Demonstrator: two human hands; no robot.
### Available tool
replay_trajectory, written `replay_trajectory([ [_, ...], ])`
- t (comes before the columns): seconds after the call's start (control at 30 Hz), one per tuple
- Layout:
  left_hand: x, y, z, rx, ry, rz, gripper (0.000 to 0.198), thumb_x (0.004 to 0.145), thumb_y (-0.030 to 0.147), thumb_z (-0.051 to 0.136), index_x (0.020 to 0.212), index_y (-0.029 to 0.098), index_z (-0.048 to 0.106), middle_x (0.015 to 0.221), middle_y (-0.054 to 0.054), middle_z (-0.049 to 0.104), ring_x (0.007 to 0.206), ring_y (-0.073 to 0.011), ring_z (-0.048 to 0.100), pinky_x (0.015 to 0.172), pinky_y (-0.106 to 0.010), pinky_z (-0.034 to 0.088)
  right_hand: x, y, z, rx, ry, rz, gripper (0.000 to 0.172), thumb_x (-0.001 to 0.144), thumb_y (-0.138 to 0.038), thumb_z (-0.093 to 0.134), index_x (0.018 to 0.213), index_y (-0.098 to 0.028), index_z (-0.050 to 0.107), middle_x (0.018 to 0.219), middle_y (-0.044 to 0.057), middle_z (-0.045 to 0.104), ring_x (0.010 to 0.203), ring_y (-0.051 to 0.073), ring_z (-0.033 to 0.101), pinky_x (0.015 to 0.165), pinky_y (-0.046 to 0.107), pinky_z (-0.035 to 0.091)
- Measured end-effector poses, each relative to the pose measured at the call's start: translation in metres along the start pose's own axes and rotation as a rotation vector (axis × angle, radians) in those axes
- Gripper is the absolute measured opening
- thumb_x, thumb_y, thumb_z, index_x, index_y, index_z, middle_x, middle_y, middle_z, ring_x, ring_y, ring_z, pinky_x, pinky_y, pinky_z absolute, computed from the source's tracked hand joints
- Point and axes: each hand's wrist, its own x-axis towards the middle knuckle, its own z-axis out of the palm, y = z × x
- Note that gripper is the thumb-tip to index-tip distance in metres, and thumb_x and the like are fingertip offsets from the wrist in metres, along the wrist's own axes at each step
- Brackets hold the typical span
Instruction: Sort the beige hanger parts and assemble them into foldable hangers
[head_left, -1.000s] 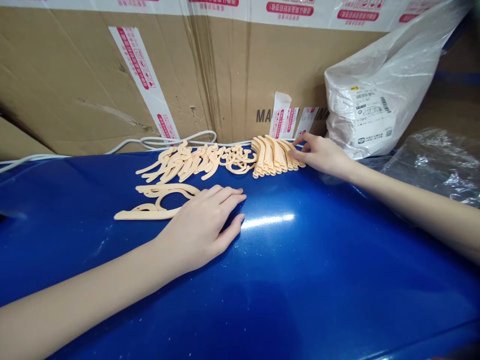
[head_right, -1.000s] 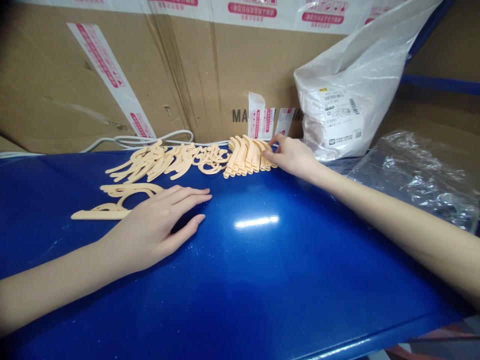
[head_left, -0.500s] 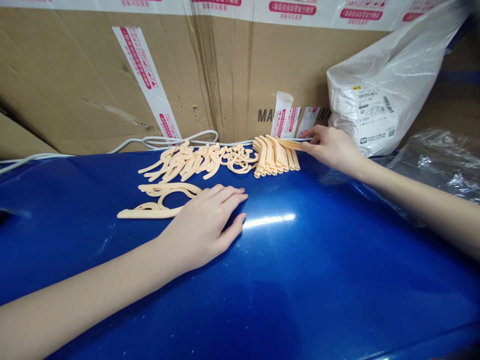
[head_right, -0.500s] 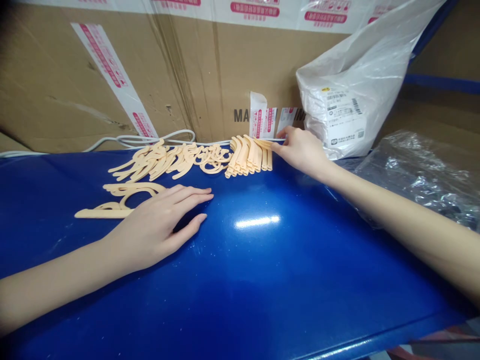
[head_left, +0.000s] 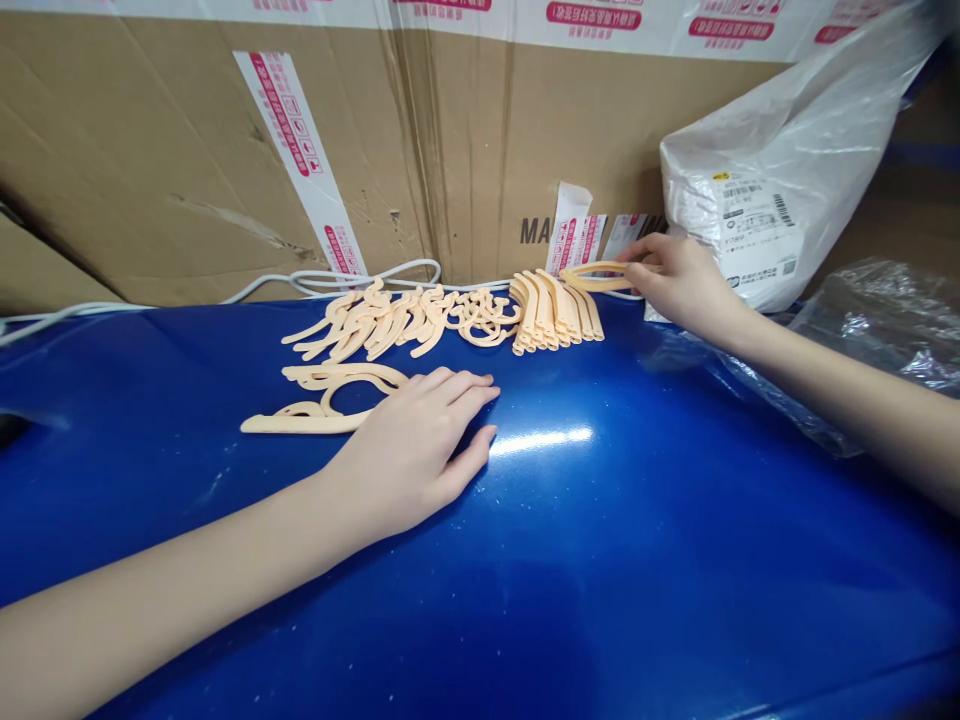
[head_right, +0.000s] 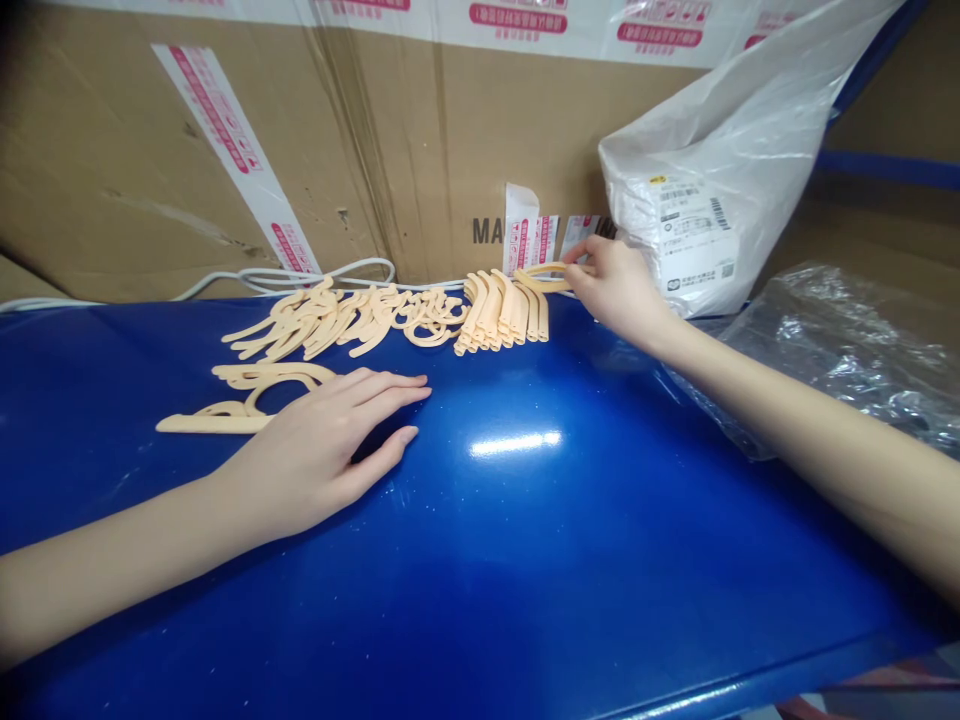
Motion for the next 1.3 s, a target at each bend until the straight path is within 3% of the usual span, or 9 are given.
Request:
replay_trajectory([
  [0.1, -0.001, 0.000, 0.000, -0.001, -0.013, -0.005, 0.039, 0.098, 0.031, 0.041, 0.124, 0.010, 0.062, 0.127, -0.013, 0.066, 0.113, -0.0293, 0.061, 0.097, -0.049, 0.050, -0.003, -0.008, -0.006, 0.046, 0.087, -0.033, 0.032, 0.089, -0.025, 0.046, 0.112, -0.011, 0.064, 0.082, 0.013, 0.067, 0.068, 0.019, 0.057, 0.064, 0.032, 0.041],
  [0.2, -0.001, 0.001, -0.002, 0.007, 0.034, -0.029, 0.047, 0.098, 0.031, 0.043, 0.138, 0.008, 0.048, 0.130, -0.015, 0.063, 0.115, -0.0286, 0.060, 0.097, -0.046, 0.050, -0.013, -0.022, -0.011, 0.132, 0.113, -0.185, 0.032, 0.093, -0.034, 0.048, 0.114, -0.015, 0.063, 0.080, 0.009, 0.065, 0.068, 0.019, 0.056, 0.063, 0.032, 0.040],
  [0.3, -0.001, 0.003, -0.006, 0.075, 0.189, -0.019, 0.060, 0.097, 0.031, 0.046, 0.147, 0.000, 0.031, 0.145, -0.021, 0.049, 0.133, -0.0300, 0.046, 0.111, -0.046, 0.039, -0.033, -0.039, -0.012, 0.235, -0.079, -0.409, 0.029, 0.095, -0.037, 0.050, 0.114, -0.019, 0.062, 0.086, 0.006, 0.068, 0.071, 0.018, 0.058, 0.066, 0.031, 0.043],
  [0.37, -0.001, 0.004, -0.006, 0.122, 0.246, 0.014, 0.059, 0.098, 0.032, 0.046, 0.145, -0.001, 0.033, 0.148, -0.022, 0.044, 0.139, -0.0313, 0.038, 0.115, -0.047, 0.032, -0.049, -0.050, -0.009, 0.260, -0.249, -0.572, 0.026, 0.095, -0.034, 0.050, 0.115, -0.021, 0.061, 0.093, 0.004, 0.070, 0.076, 0.017, 0.062, 0.069, 0.030, 0.045],
  [0.47, -0.001, 0.001, -0.004, 0.138, 0.214, 0.016, 0.041, 0.100, 0.031, 0.044, 0.133, 0.007, 0.049, 0.131, -0.015, 0.060, 0.122, -0.0306, 0.052, 0.103, -0.047, 0.041, -0.070, -0.062, -0.004, 0.263, -0.412, -0.737, 0.026, 0.098, -0.030, 0.047, 0.119, -0.019, 0.059, 0.099, 0.004, 0.071, 0.081, 0.016, 0.065, 0.071, 0.026, 0.047],
  [0.57, -0.001, -0.002, 0.000, 0.132, 0.168, -0.015, 0.027, 0.099, 0.024, 0.043, 0.120, 0.014, 0.058, 0.111, -0.008, 0.068, 0.105, -0.0286, 0.059, 0.089, -0.045, 0.046, -0.079, -0.066, 0.001, 0.227, -0.415, -0.836, 0.028, 0.100, -0.027, 0.043, 0.120, -0.014, 0.058, 0.106, 0.008, 0.071, 0.092, 0.016, 0.067, 0.078, 0.026, 0.048],
  [0.9, -0.001, -0.004, 0.001, 0.006, 0.177, -0.054, 0.018, 0.097, 0.021, 0.048, 0.113, 0.015, 0.053, 0.105, -0.007, 0.064, 0.096, -0.0238, 0.061, 0.076, -0.036, 0.043, -0.077, -0.060, 0.009, 0.093, -0.527, -0.822, 0.044, 0.100, -0.044, 0.046, 0.136, -0.020, 0.047, 0.125, 0.009, 0.066, 0.107, 0.022, 0.067, 0.087, 0.032, 0.051],
  [1.13, 0.000, -0.006, 0.000, -0.048, 0.051, -0.095, 0.020, 0.100, 0.027, 0.042, 0.109, 0.016, 0.056, 0.100, -0.005, 0.066, 0.091, -0.0257, 0.060, 0.075, -0.039, 0.040, -0.078, -0.061, 0.009, 0.024, -0.579, -0.758, 0.041, 0.100, -0.045, 0.045, 0.130, -0.020, 0.052, 0.108, 0.008, 0.070, 0.092, 0.023, 0.068, 0.076, 0.033, 0.049],
  [1.3, 0.000, -0.007, 0.001, -0.028, 0.065, -0.087, 0.023, 0.098, 0.027, 0.043, 0.110, 0.017, 0.060, 0.099, -0.005, 0.066, 0.091, -0.0260, 0.059, 0.076, -0.040, 0.039, -0.076, -0.062, 0.010, -0.030, -0.524, -0.808, 0.039, 0.100, -0.044, 0.043, 0.122, -0.016, 0.057, 0.105, 0.009, 0.069, 0.091, 0.024, 0.067, 0.078, 0.035, 0.048],
])
